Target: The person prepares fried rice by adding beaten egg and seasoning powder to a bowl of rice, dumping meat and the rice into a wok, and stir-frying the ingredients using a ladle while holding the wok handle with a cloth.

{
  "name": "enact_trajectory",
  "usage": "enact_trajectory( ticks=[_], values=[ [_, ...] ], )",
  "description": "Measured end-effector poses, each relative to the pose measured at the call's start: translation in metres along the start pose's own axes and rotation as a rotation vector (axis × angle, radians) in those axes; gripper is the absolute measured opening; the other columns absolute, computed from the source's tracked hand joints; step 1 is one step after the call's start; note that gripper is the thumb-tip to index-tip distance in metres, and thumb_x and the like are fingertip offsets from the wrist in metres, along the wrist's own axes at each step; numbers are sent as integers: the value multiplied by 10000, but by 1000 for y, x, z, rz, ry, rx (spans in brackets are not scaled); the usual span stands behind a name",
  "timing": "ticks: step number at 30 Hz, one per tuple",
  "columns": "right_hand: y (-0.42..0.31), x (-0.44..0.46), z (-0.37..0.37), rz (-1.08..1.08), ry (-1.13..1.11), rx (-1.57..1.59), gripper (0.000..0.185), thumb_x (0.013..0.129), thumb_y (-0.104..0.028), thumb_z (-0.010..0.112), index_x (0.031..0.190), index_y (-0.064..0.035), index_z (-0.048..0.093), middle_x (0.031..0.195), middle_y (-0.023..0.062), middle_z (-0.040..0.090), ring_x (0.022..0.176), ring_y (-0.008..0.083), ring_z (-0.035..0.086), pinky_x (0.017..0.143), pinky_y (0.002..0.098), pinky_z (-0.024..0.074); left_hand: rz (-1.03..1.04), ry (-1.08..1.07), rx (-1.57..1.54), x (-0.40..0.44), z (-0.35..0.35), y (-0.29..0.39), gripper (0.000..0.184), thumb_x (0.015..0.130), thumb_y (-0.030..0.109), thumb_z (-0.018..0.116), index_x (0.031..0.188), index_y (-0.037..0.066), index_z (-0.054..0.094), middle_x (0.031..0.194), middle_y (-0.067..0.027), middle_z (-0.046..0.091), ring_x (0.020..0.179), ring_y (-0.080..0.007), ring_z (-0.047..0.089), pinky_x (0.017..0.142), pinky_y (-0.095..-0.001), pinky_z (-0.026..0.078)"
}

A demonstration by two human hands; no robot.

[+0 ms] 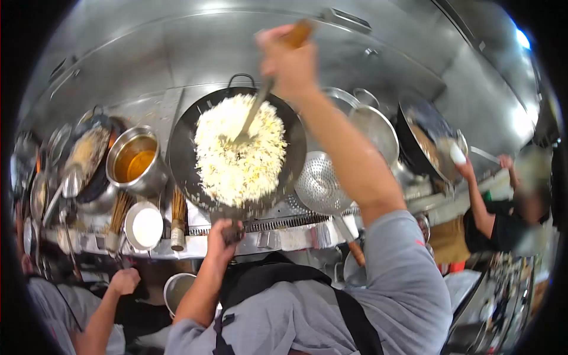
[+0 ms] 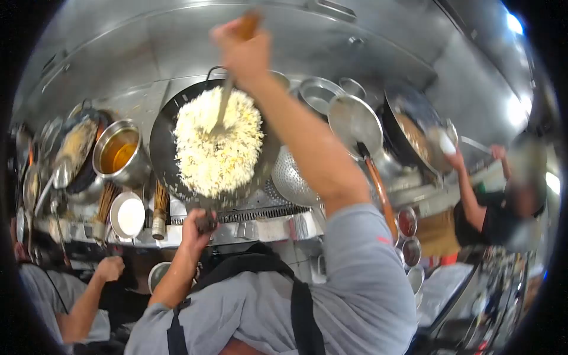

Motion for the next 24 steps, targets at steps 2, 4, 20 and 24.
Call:
enact_trajectory(
  ticks=[2, 4, 20, 24],
  values=[
    [-58, 21, -5, -39, -54, 110, 162, 850, -94, 708, 899, -67, 556, 614, -6, 516, 444, 101, 472, 414, 263, 410, -1, -39, 51, -25, -29, -9, 144, 765, 161, 583, 887, 84, 586, 745, -108, 604, 790, -266, 623, 688, -454, 515],
    [-105, 33, 0, -55, -189, 192, 131, 875, -77, 677, 902, -68, 550, 584, -16, 478, 428, 99, 440, 410, 256, 374, -13, -78, 39, -33, -18, -4, 142, 762, 160, 558, 887, 94, 573, 777, -113, 608, 757, -256, 626, 629, -451, 525],
    [-28, -33, 22, 41, -126, -2, 217, 852, -105, 713, 873, -62, 502, 517, 4, 408, 422, 130, 438, 437, 316, 391, -110, -97, -55, 2, 45, 37, 199, 766, 175, 630, 934, 78, 583, 883, -104, 640, 793, -252, 627, 716, -429, 526],
    [-20, -4, 12, -55, -13, -54, 219, 848, -86, 710, 834, -64, 492, 528, -6, 416, 438, 120, 443, 450, 309, 392, -13, -152, -24, -2, -15, -13, 226, 784, 179, 612, 975, 66, 572, 902, -106, 633, 794, -254, 629, 707, -445, 535]
  ],
)
Point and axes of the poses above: each hand's wrist, its own x-axis towards the middle knuckle, its own z-axis out of the palm, y = z × x, the point moved 2 cm from there along x, towards the middle knuckle
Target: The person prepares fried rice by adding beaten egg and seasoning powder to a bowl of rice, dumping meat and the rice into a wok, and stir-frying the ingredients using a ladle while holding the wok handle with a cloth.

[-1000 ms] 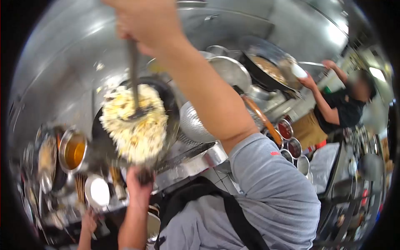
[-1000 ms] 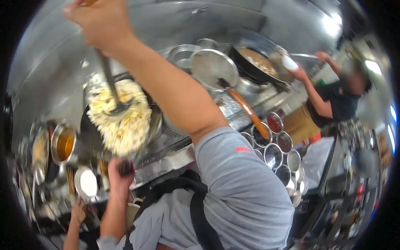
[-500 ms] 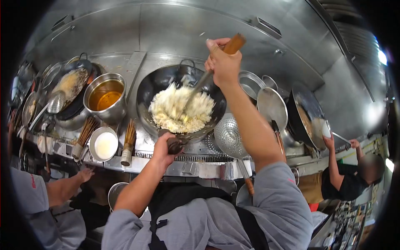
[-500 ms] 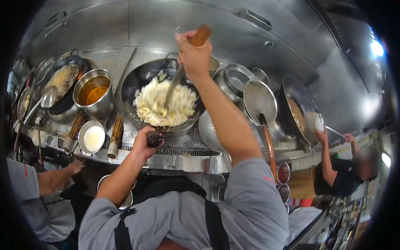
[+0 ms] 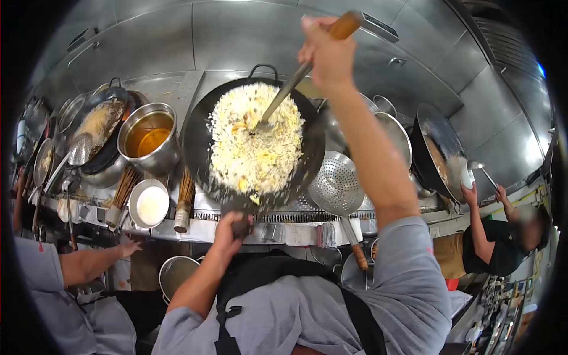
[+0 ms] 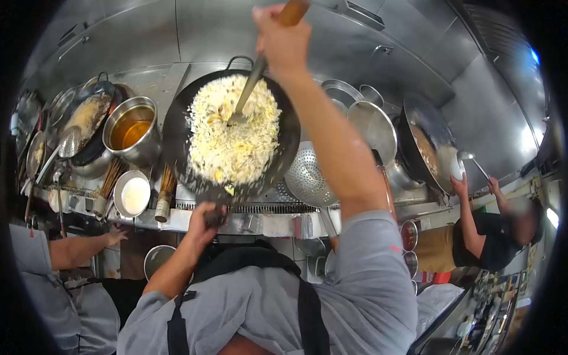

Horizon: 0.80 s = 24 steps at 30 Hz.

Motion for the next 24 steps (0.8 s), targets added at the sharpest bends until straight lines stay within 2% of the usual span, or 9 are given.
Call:
enact_trajectory(
  ticks=[2, 6, 8, 10, 11, 13, 17, 21, 24],
  values=[
    [-46, 16, -3, -14, 20, 105, 216, 846, -77, 705, 813, -56, 492, 533, -3, 420, 444, 112, 444, 460, 313, 404, -48, 28, -5, -25, -3, 0, 230, 787, 178, 604, 982, 61, 573, 908, -106, 631, 789, -254, 626, 700, -444, 535],
    [-85, -7, -2, -44, -284, 284, 229, 839, -88, 719, 788, -64, 497, 535, -11, 427, 430, 103, 436, 451, 310, 417, -76, 61, -19, -10, 71, 47, 188, 795, 201, 610, 931, 73, 585, 851, -89, 624, 780, -240, 624, 676, -423, 530],
    [-2, -37, 20, 196, 32, -134, 238, 832, -89, 731, 792, -56, 498, 536, -4, 437, 410, 110, 428, 423, 306, 396, -56, 62, -18, 12, 64, 44, 166, 800, 211, 617, 901, 84, 581, 836, -82, 627, 780, -234, 621, 680, -418, 525],
    [32, -25, 3, 34, -22, 18, 236, 826, -85, 736, 809, -52, 503, 539, 9, 450, 395, 117, 422, 406, 310, 385, -10, 19, -31, 22, 34, 22, 163, 801, 211, 622, 896, 90, 569, 879, -89, 633, 787, -238, 620, 703, -423, 525],
    [19, -14, -5, 16, 32, 29, 234, 828, -88, 736, 812, -52, 505, 537, 8, 446, 397, 115, 421, 407, 310, 384, 4, 133, -17, 0, 24, 14, 165, 802, 182, 600, 935, 90, 565, 936, -97, 625, 796, -239, 618, 731, -433, 527],
    [-26, 10, -11, -10, 129, 74, 231, 831, -95, 734, 818, -52, 507, 534, 5, 437, 401, 113, 420, 409, 309, 382, -8, 82, 10, -12, 4, 5, 205, 767, 172, 611, 954, 98, 572, 888, -95, 629, 803, -236, 630, 700, -415, 533],
    [-84, 3, -7, -30, -168, 185, 231, 835, -103, 729, 822, -55, 504, 518, 1, 403, 402, 104, 407, 401, 309, 366, -122, 54, -18, -21, 62, 47, 133, 765, 173, 623, 877, 113, 586, 879, -81, 633, 755, -236, 614, 657, -422, 518],
    [33, -37, 7, -24, -19, -88, 155, 878, -120, 680, 855, -96, 528, 529, -29, 409, 403, 90, 406, 382, 296, 343, -56, 107, -32, 18, 31, 25, 175, 763, 195, 636, 914, 121, 586, 882, -78, 625, 785, -236, 616, 663, -429, 515],
    [-19, -2, -8, -30, 69, 46, 155, 875, -114, 684, 883, -80, 533, 545, -29, 432, 406, 91, 415, 379, 292, 353, -27, 25, 79, -21, -13, -2, 210, 760, 206, 637, 939, 115, 574, 911, -84, 619, 809, -234, 617, 665, -426, 524]
  ],
)
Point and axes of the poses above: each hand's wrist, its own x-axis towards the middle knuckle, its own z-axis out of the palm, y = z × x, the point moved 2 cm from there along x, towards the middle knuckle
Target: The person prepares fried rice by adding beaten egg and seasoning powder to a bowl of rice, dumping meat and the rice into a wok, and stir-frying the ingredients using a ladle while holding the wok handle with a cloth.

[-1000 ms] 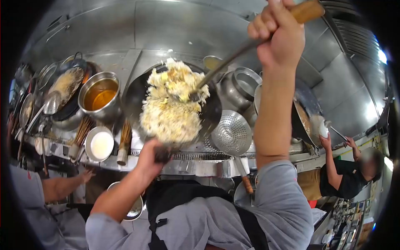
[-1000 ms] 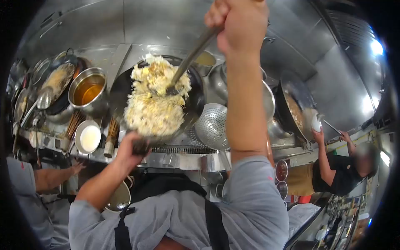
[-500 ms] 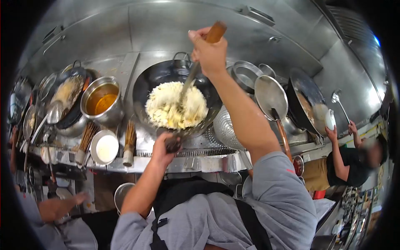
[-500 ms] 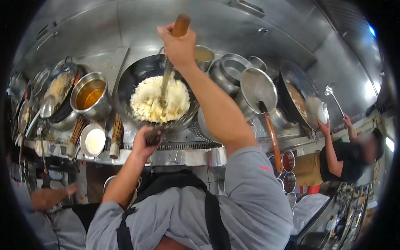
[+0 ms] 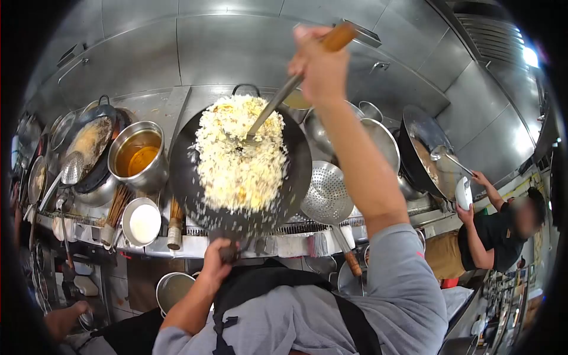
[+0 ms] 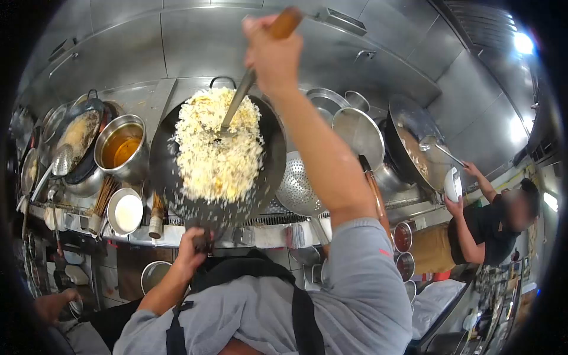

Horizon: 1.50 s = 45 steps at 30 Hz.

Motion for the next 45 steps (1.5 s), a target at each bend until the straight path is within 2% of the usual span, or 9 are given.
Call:
enact_trajectory(
  ticks=[6, 9, 13, 18, 23, 26, 31, 38, 45],
  values=[
    [-54, -19, 19, 158, -209, 139, 243, 832, -109, 737, 909, -48, 516, 554, -15, 435, 397, 107, 410, 378, 290, 360, -58, 69, -72, 13, 99, 70, 119, 785, 215, 637, 757, 118, 574, 763, -69, 620, 761, -222, 606, 696, -437, 514],
    [46, -32, 10, 103, -27, -15, 224, 854, -142, 721, 911, -81, 514, 551, -15, 418, 386, 109, 392, 374, 290, 348, 15, 38, -79, 41, 60, 29, 206, 773, 213, 636, 944, 106, 589, 850, -73, 638, 780, -237, 616, 665, -428, 524],
    [-18, 15, 2, -33, 30, 81, 197, 851, -137, 710, 852, -66, 527, 551, 26, 463, 386, 129, 439, 370, 297, 372, 95, -15, -1, 7, 19, -11, 294, 759, 188, 605, 1037, 96, 576, 927, -85, 631, 793, -222, 619, 641, -440, 519],
    [-111, 91, 43, -82, -231, -6, 169, 911, -220, 680, 837, -111, 573, 569, -38, 502, 450, 60, 472, 400, 236, 396, -1, 66, -97, 67, 71, 44, 83, 803, 175, 613, 849, 119, 572, 795, -61, 620, 773, -202, 621, 660, -419, 528],
    [-1, 70, 15, -269, -405, -71, 158, 873, -135, 689, 820, -75, 553, 553, 10, 476, 412, 105, 429, 416, 303, 378, 22, 119, -70, 102, 68, 46, 100, 787, 178, 601, 819, 88, 571, 788, -105, 606, 722, -228, 601, 627, -426, 532],
    [104, -11, 11, 109, -164, -48, 137, 850, -75, 699, 834, -36, 569, 559, 12, 481, 413, 106, 414, 417, 308, 359, 23, 94, -79, 106, 69, 49, 118, 782, 170, 603, 846, 78, 564, 819, -123, 603, 734, -243, 603, 629, -430, 540],
    [27, -20, 15, 100, -260, -156, 175, 825, -69, 734, 858, -18, 570, 583, 18, 504, 408, 101, 443, 395, 273, 365, -20, 82, -167, 107, 73, 40, 120, 784, 144, 597, 863, 63, 556, 821, -130, 603, 764, -255, 621, 653, -447, 558],
    [68, 79, -29, 78, -16, 56, 180, 849, -66, 705, 808, -71, 529, 536, -17, 423, 407, 100, 400, 432, 290, 356, 21, 45, -243, 117, 68, 37, 88, 785, 129, 596, 817, 60, 552, 823, -119, 608, 734, -244, 626, 632, -409, 551],
    [88, -7, -13, 142, -181, 63, 165, 860, -102, 703, 853, -45, 549, 498, -14, 411, 384, 93, 381, 407, 281, 345, 42, 85, -180, 115, 69, 30, 103, 786, 152, 591, 817, 57, 567, 796, -114, 614, 704, -241, 619, 619, -404, 539]
  ],
)
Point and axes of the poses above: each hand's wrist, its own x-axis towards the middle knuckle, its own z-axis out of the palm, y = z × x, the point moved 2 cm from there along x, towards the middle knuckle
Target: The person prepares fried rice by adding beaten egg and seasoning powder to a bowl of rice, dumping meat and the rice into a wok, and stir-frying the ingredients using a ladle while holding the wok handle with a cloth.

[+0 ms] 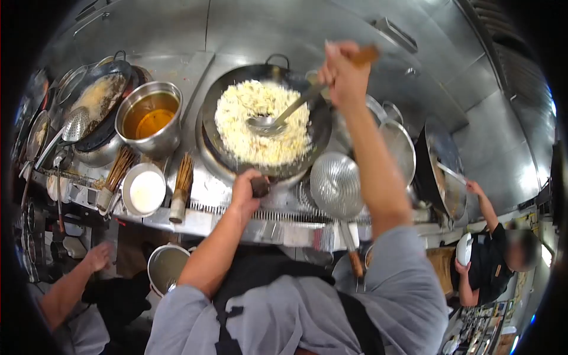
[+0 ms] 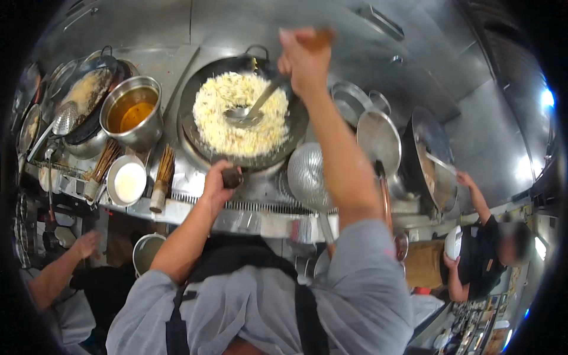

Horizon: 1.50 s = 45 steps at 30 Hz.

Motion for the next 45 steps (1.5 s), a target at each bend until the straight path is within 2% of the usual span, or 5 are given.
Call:
enact_trajectory(
  ticks=[5, 15, 27, 36, 45],
  values=[
    [-108, -45, 31, -97, -114, -52, 168, 849, -93, 709, 883, -27, 558, 513, -29, 401, 390, 101, 380, 393, 268, 321, 8, -24, -26, 6, -2, 0, 101, 796, 154, 596, 828, 64, 562, 800, -123, 613, 719, -247, 615, 619, -412, 536],
    [29, -19, 77, -487, 182, -337, 239, 817, -186, 740, 755, 9, 617, 633, 8, 603, 579, 93, 546, 548, 289, 444, 28, 16, 24, -7, 8, 7, 103, 786, 161, 620, 851, 106, 563, 814, -106, 610, 745, -248, 621, 675, -436, 541],
    [-43, 86, -64, -238, 280, -22, 155, 869, -92, 677, 842, -39, 534, 545, 18, 507, 395, 122, 469, 397, 283, 395, 18, 38, -35, 1, 4, 4, 86, 772, 124, 596, 804, 60, 549, 772, -117, 602, 693, -239, 617, 604, -409, 544],
    [-50, 11, 42, 55, -145, -128, 161, 857, -98, 705, 856, -28, 560, 488, -12, 389, 379, 109, 379, 418, 303, 347, -5, -5, 16, 6, 4, 8, 61, 797, 142, 591, 817, 89, 569, 772, -104, 624, 691, -232, 622, 635, -413, 554],
    [-12, 7, 21, -74, 96, -66, 162, 821, -51, 721, 843, -13, 566, 574, 9, 496, 430, 93, 441, 424, 250, 366, -41, 19, -31, 11, 1, 10, 104, 787, 154, 607, 855, 89, 562, 803, -103, 624, 719, -234, 623, 676, -423, 541]
  ],
)
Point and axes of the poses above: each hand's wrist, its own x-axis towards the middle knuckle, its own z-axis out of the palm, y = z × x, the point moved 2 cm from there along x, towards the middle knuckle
